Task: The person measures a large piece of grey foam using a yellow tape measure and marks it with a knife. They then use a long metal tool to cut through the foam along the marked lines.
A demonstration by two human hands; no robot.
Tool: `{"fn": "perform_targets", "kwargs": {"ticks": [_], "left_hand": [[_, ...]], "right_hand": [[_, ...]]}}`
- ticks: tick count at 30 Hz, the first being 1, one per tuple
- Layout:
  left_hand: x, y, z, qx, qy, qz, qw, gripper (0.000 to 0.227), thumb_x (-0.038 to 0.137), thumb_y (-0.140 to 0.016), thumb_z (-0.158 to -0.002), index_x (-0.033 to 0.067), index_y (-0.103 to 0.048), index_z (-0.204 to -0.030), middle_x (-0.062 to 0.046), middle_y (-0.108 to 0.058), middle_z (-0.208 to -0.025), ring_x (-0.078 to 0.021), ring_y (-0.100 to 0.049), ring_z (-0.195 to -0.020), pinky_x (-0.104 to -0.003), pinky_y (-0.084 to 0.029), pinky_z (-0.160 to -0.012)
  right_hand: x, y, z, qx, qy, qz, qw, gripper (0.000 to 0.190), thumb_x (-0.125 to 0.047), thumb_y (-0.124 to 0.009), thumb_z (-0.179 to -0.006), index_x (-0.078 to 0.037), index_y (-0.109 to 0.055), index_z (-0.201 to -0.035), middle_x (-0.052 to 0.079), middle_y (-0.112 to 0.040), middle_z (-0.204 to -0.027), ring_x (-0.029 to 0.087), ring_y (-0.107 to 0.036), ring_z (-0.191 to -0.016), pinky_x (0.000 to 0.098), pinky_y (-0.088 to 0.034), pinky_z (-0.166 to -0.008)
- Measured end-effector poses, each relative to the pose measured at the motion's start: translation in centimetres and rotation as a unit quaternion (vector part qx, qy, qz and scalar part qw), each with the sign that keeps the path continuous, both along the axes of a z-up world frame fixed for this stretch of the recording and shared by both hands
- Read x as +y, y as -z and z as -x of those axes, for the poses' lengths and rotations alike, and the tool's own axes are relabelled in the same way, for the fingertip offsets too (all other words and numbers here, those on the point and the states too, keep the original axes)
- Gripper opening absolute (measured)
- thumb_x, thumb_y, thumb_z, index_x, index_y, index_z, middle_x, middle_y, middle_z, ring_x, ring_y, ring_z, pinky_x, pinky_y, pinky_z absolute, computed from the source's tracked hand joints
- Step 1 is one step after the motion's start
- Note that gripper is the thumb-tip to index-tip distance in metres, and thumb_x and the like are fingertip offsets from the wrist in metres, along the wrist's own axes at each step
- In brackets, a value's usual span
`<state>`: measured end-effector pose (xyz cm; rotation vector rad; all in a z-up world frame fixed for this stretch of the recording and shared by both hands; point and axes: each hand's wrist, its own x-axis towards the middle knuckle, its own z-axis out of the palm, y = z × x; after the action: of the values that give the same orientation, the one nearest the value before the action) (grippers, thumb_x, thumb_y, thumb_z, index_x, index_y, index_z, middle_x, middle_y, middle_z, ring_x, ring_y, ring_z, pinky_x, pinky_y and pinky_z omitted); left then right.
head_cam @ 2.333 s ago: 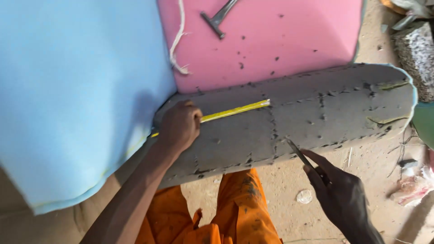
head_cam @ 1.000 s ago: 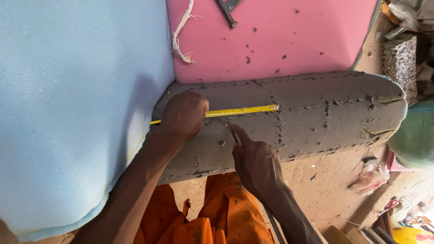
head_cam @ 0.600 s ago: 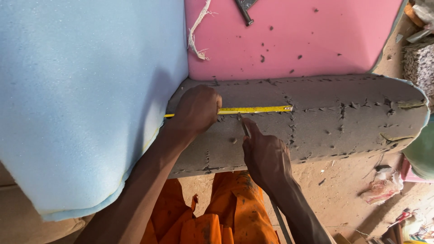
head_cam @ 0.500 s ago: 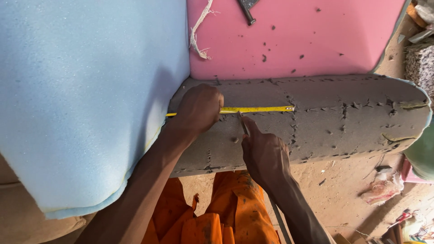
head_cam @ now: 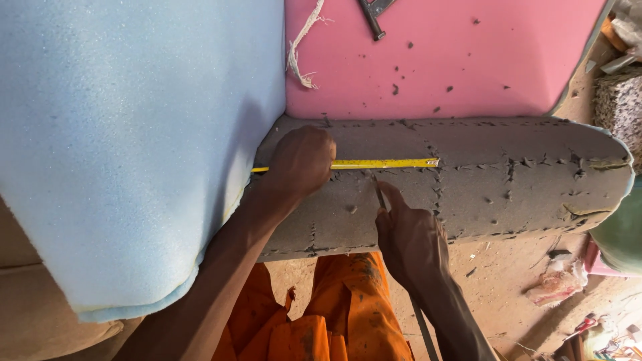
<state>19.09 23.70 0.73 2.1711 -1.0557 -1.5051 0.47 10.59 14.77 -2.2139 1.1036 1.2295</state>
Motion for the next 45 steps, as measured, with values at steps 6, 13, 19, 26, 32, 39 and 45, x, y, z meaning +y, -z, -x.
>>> {"fn": "perform_targets", "kwargs": {"ticks": [6,13,19,26,32,39,45], "left_hand": [[-0.4,-0.8,0.4,-0.039,0.047,-0.044,0.997,0.03,0.015,-0.097,-0.102,0.0109,-0.102,-0.132,-0.009,-0.085,-0.106,-0.0321,-0.084,-0.131,-0.036,-0.057,-0.125],[-2.6,-0.8,3.6,-0.158,-0.052,-0.211,0.963,0.023,0.02,-0.094,-0.099,0.0136,-0.106,-0.117,-0.01,-0.092,-0.1,-0.0323,-0.087,-0.131,-0.033,-0.063,-0.119],[0.6,5.5,3.6,-0.085,-0.08,-0.01,0.993,0.012,0.017,-0.096,-0.099,0.0172,-0.105,-0.107,-0.006,-0.083,-0.087,-0.0332,-0.087,-0.099,-0.04,-0.065,-0.1],[0.5,6.3,2.8,-0.127,-0.077,0.045,0.988,0.003,0.017,-0.093,-0.084,0.0198,-0.094,-0.083,-0.006,-0.083,-0.075,-0.0339,-0.085,-0.076,-0.052,-0.068,-0.078],[-0.2,3.6,1.7,-0.091,-0.068,0.01,0.993,0.011,-0.007,-0.079,-0.087,0.0034,-0.083,-0.083,-0.022,-0.086,-0.086,-0.0435,-0.089,-0.086,-0.062,-0.069,-0.08],[-1.7,3.1,1.6,-0.068,-0.058,-0.067,0.994,0.022,0.005,-0.08,-0.099,0.0072,-0.097,-0.113,-0.022,-0.094,-0.104,-0.0441,-0.093,-0.099,-0.058,-0.076,-0.085],[-1.4,4.3,2.4,-0.083,-0.091,0.002,0.992,0.025,0.001,-0.077,-0.091,0.0071,-0.097,-0.105,-0.024,-0.092,-0.101,-0.0464,-0.091,-0.097,-0.063,-0.074,-0.088]], "right_hand": [[-0.5,0.1,-0.5,-0.024,0.002,-0.014,1.0,0.058,-0.036,-0.056,-0.122,-0.039,-0.066,-0.179,0.025,-0.085,-0.077,0.054,-0.091,-0.089,0.0708,-0.073,-0.093],[0.6,0.9,-1.7,-0.033,0.014,-0.034,0.999,0.056,-0.031,-0.057,-0.124,-0.036,-0.07,-0.178,0.022,-0.086,-0.073,0.047,-0.091,-0.078,0.0658,-0.075,-0.091],[1.8,-0.3,-0.3,0.007,0.018,-0.038,0.999,0.056,-0.032,-0.057,-0.122,-0.041,-0.069,-0.176,0.024,-0.089,-0.083,0.055,-0.093,-0.094,0.0734,-0.072,-0.091],[1.5,-0.8,2.2,-0.02,-0.015,-0.051,0.998,0.055,-0.036,-0.059,-0.122,-0.043,-0.064,-0.176,0.012,-0.079,-0.071,0.034,-0.07,-0.068,0.0551,-0.059,-0.064],[-0.4,3.3,-4.5,-0.046,-0.031,-0.019,0.998,0.063,-0.032,-0.054,-0.113,-0.033,-0.076,-0.172,0.022,-0.088,-0.079,0.04,-0.081,-0.062,0.0591,-0.061,-0.056],[2.7,-1.7,1.5,0.146,-0.05,-0.034,0.987,0.05,-0.046,-0.062,-0.127,-0.061,-0.063,-0.175,0.011,-0.087,-0.077,0.025,-0.08,-0.061,0.0458,-0.067,-0.059],[-0.6,2.9,-3.8,0.005,-0.025,0.014,1.0,0.057,-0.065,-0.055,-0.124,-0.043,-0.073,-0.173,0.012,-0.088,-0.074,0.032,-0.08,-0.059,0.0534,-0.063,-0.054]]}}
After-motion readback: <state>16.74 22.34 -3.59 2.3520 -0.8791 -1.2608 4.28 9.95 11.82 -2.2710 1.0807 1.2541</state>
